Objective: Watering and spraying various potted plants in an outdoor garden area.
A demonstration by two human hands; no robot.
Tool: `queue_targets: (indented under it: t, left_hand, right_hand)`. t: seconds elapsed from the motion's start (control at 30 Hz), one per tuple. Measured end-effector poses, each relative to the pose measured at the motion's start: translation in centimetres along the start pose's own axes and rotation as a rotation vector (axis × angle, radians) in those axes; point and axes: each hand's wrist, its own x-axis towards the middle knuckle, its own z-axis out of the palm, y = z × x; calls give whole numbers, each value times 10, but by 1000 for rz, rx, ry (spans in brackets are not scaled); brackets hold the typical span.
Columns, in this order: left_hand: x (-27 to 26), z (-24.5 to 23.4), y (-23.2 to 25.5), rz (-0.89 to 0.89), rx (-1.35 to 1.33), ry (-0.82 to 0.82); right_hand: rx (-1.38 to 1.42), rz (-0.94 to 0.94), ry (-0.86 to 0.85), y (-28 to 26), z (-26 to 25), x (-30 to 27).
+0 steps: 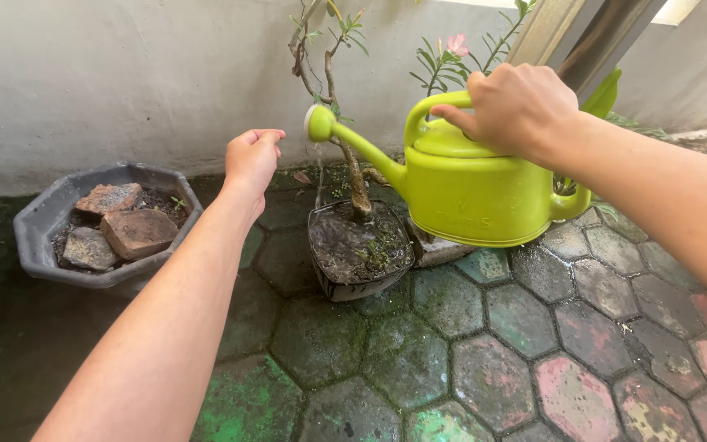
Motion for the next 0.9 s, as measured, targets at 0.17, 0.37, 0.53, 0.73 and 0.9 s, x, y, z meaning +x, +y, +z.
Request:
queue_targets:
  t: [0.17, 0.37, 0.53, 0.73, 0.9]
  left_hand:
    - [-3, -2, 4, -6, -10, -2]
    - [-3, -6, 1, -11, -4, 4]
    - [-1, -9, -1, -12, -5, 12]
    - [-3, -13, 0, -22, 29, 25]
    - [-5, -19, 1, -45, 35, 30]
  right_hand:
    - [-32, 61, -44, 1, -8, 6]
    - [-87, 56, -2, 9, -6, 10]
    - [-41, 81, 0, 13, 0, 10]
    - [-66, 25, 1, 19, 0, 5]
    - [-134, -5, -128, 26, -9, -6]
